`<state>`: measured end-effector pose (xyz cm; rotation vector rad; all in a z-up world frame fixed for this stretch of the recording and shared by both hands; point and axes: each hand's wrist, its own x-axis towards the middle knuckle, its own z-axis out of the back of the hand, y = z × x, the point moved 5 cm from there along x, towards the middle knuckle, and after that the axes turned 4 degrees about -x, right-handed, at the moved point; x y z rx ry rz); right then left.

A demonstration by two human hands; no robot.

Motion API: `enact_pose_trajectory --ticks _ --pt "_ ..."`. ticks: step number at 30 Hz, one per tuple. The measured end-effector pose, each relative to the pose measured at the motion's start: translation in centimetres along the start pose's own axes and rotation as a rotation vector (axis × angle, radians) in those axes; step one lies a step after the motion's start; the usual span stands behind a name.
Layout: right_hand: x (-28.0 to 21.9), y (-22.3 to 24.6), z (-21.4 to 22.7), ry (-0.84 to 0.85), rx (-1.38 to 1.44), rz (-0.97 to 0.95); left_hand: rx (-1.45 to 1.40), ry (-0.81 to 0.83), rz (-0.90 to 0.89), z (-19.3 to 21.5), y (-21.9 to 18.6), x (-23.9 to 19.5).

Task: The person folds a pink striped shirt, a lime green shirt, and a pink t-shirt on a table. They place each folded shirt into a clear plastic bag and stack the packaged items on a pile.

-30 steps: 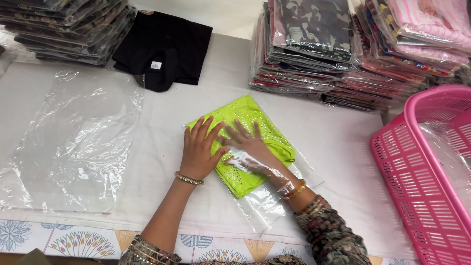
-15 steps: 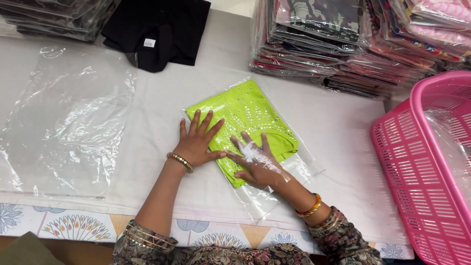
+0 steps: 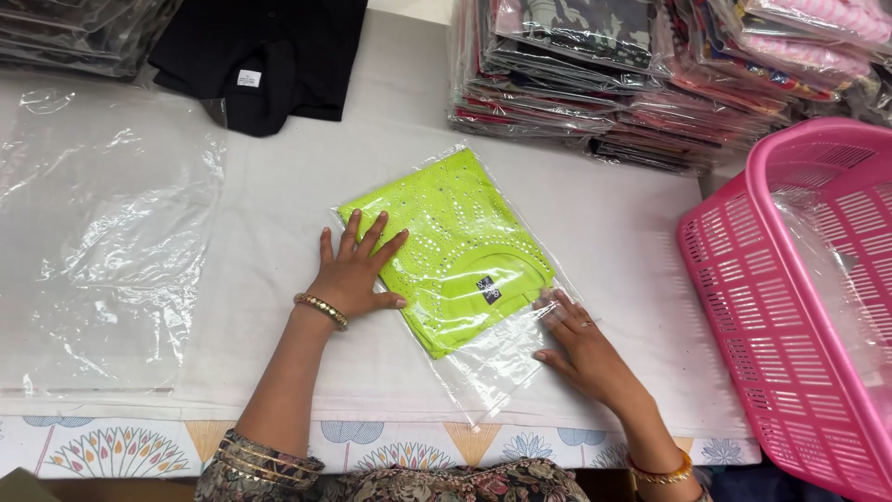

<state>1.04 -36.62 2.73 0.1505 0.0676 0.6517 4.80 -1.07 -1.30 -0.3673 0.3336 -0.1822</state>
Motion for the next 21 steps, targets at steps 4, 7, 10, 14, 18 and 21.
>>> enact_pose_trajectory --ticks 4,7,10,14,18,21 --pt "-4.2 -6.1 2.2 -0.296 0.363 -0.551 0.053 -0.037 -0.052 -1.3 -1.6 0.1" --pt "-2.2 -8.1 4.1 -0.557 0.619 -0.55 0.068 0.032 -0.19 -0.4 -8.2 -2.0" --pt "2.4 -8.6 2.7 -0.278 0.704 -0.602 0.088 0.164 -0.31 -3.0 -10.9 -3.2" --pt "5.5 -6.5 2.0 -0.128 0.691 -0.648 0.126 0.156 -0.344 -4.0 -9.0 -3.8" --pt "5.4 -5.8 -0.3 -0.002 0.783 -0.593 0.123 0.127 -0.188 -1.4 -5.4 -6.2" --pt "5.0 -4.5 -0.9 0.045 0.905 -0.586 -0.063 -0.044 -0.096 -0.3 -2.6 -8.1"
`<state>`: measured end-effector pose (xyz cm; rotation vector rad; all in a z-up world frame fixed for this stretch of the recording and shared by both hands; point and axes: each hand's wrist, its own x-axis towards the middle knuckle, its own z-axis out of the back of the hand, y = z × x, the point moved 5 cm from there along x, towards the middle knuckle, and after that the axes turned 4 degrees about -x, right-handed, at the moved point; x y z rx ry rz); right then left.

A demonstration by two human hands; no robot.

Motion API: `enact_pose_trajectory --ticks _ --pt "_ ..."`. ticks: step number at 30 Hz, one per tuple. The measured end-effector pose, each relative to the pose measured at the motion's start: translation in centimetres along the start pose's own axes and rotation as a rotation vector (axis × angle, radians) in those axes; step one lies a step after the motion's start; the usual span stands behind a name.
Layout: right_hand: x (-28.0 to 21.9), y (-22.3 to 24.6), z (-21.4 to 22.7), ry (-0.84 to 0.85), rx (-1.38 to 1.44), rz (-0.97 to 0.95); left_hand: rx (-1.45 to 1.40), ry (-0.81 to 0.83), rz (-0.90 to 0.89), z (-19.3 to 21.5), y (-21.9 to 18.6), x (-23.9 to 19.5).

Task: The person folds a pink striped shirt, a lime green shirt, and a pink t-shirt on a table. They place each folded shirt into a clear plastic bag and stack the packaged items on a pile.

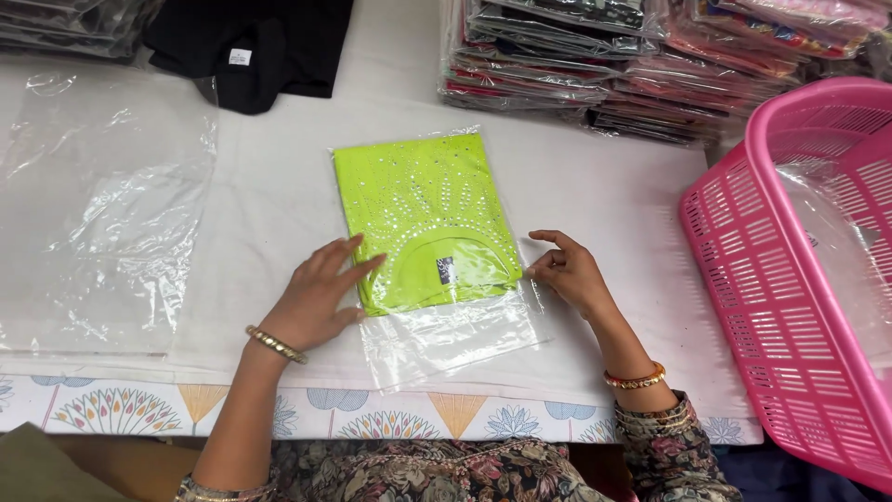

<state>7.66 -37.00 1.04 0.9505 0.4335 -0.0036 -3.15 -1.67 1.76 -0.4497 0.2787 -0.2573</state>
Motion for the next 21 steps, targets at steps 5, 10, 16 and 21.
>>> enact_pose_trajectory --ticks 5,10,16,21 --pt "-1.0 -0.2 -0.4 0.032 0.078 -0.061 -0.83 -0.325 0.218 -3.4 3.0 -2.0" --pt "-0.9 0.2 -0.5 0.135 0.103 -0.039 -1.061 -0.242 0.529 -2.4 -1.6 -3.5" --pt "0.3 -2.6 0.3 0.133 0.243 0.116 -1.026 -0.489 0.191 -5.4 1.4 -3.0" --pt "0.0 -2.2 0.5 0.076 0.323 0.271 -0.988 -0.637 0.06 -3.2 1.1 -3.6"
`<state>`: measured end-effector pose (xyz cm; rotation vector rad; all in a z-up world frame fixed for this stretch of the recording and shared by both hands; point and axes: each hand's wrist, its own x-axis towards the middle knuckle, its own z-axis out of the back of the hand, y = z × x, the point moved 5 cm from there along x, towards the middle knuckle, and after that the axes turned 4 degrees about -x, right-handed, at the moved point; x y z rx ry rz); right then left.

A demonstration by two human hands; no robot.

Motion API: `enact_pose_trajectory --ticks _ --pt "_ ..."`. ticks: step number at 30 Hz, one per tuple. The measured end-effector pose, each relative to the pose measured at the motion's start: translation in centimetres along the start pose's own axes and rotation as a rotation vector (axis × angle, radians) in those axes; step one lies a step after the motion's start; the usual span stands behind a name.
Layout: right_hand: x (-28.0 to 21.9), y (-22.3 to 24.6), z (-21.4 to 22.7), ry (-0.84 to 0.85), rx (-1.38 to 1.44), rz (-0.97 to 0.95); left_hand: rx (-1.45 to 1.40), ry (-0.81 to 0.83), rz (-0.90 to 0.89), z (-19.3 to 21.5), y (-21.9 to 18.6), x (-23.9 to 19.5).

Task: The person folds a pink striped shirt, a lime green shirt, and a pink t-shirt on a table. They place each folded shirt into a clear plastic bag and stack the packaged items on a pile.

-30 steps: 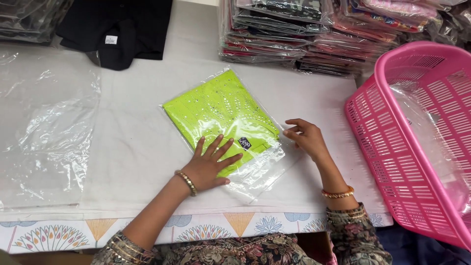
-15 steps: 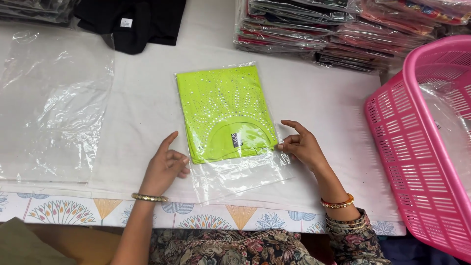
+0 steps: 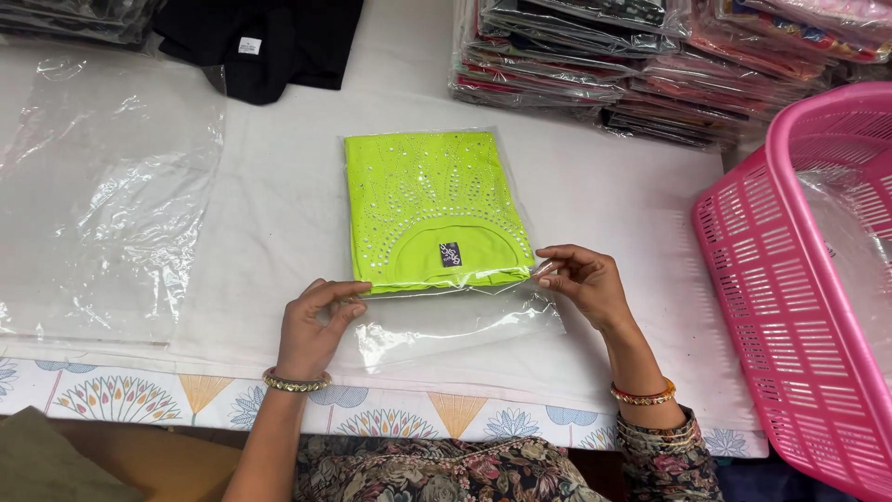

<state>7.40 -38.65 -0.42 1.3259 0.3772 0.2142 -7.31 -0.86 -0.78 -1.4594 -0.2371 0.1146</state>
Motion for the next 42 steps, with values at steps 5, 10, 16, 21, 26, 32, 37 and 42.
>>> enact_pose_trajectory --ticks 5,10,16,21,26,32,37,42 --pt "-0.6 1.7 -0.7 -0.039 -0.165 0.13 0.169 0.012 -0.197 0.6 -4.1 0.6" --pt "-1.7 6.0 -2.0 -0.269 -0.519 0.513 0.495 -0.206 -0.456 0.4 -7.2 0.5" --pt "-4.2 9.9 -3.9 -0.58 -0.92 0.902 0.718 -0.371 -0.79 0.7 -7.9 -0.1" --pt "-6.1 5.8 -4.2 -0.44 -0.968 0.785 0.726 -0.194 -0.572 1.0 -5.3 -2.1" --pt "-6.9 -0.4 -4.0 -0.203 -0.866 0.219 0.503 -0.135 0.021 0.5 -2.4 -3.9" --pt "-5.7 -0.6 -4.1 -0.128 -0.08 -0.174 -0.252 -0.061 0.44 1.2 3.5 -3.1" --pt "-3.2 -0.4 -4.4 -0.094 0.316 -0.271 -0.484 -0.097 0.473 1.1 4.0 -0.1" --pt "-1.0 0.7 -5.2 -0.114 0.373 -0.342 -0.418 -0.086 0.427 0.7 3.7 2.0"
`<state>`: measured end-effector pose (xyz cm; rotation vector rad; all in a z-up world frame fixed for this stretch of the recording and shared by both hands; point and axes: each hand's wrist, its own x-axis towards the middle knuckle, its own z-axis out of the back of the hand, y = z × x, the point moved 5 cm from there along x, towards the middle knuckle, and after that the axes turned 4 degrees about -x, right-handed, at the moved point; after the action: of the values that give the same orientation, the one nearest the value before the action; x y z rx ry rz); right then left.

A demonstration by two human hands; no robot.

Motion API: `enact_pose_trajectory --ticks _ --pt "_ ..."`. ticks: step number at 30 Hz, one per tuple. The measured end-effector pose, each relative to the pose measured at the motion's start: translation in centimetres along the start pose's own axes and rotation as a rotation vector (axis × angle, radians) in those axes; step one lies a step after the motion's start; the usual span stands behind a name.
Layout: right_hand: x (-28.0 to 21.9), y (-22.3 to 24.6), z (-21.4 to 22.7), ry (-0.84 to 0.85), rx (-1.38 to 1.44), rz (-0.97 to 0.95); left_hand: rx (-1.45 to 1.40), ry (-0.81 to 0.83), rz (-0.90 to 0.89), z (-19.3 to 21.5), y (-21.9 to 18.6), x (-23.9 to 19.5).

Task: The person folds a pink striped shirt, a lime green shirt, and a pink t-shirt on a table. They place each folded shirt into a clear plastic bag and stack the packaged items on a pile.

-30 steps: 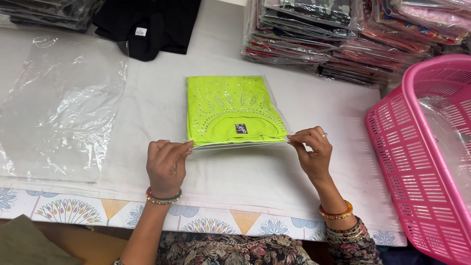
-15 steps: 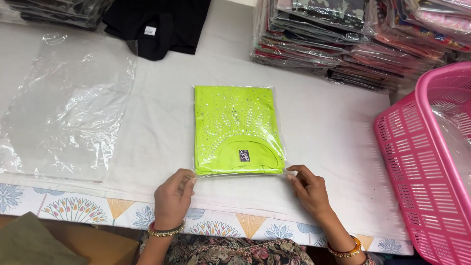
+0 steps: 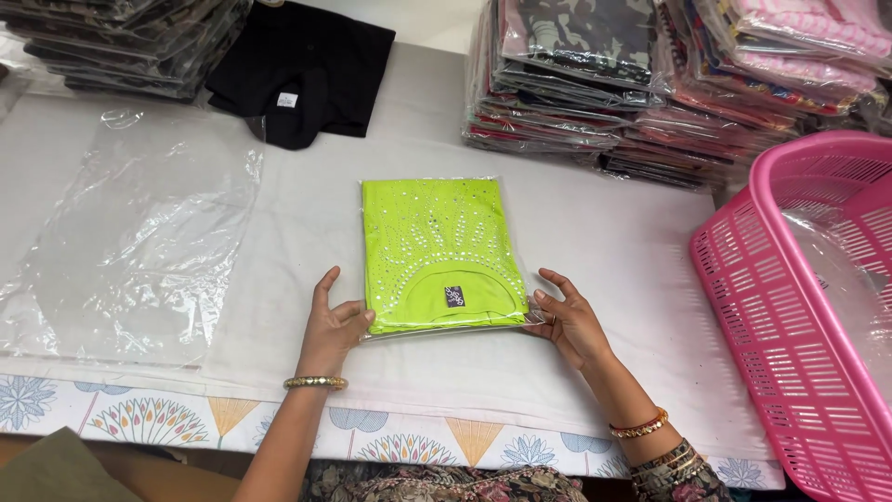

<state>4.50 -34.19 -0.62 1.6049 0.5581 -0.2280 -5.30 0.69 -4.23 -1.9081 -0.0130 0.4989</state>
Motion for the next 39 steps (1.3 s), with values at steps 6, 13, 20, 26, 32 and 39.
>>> enact_pose_trajectory --ticks 6,13,20,26,32,39 --pt "0.8 0.3 -0.3 0.072 0.009 0.016 -0.075 0.04 -0.005 -1.0 -0.4 -0.7" --pt "-0.5 1.7 -2.5 0.192 -0.119 0.007 -0.052 0.098 -0.139 -0.2 0.2 -1.2" --pt "1.2 0.1 -1.0 0.132 -0.276 0.157 0.076 0.065 -0.156 -1.1 -1.0 -0.7" --pt "2.3 7.4 0.6 -0.112 -0.973 0.469 0.502 -0.112 -0.288 -1.1 -3.7 -0.3" --pt "5.5 21.9 -0.3 -0.528 -1.292 1.268 0.54 -0.07 -0.581 -4.3 -9.6 1.7" --pt "14.2 28.3 0.5 -0.748 -1.644 1.415 0.307 0.326 -0.47 -13.5 -10.6 7.8"
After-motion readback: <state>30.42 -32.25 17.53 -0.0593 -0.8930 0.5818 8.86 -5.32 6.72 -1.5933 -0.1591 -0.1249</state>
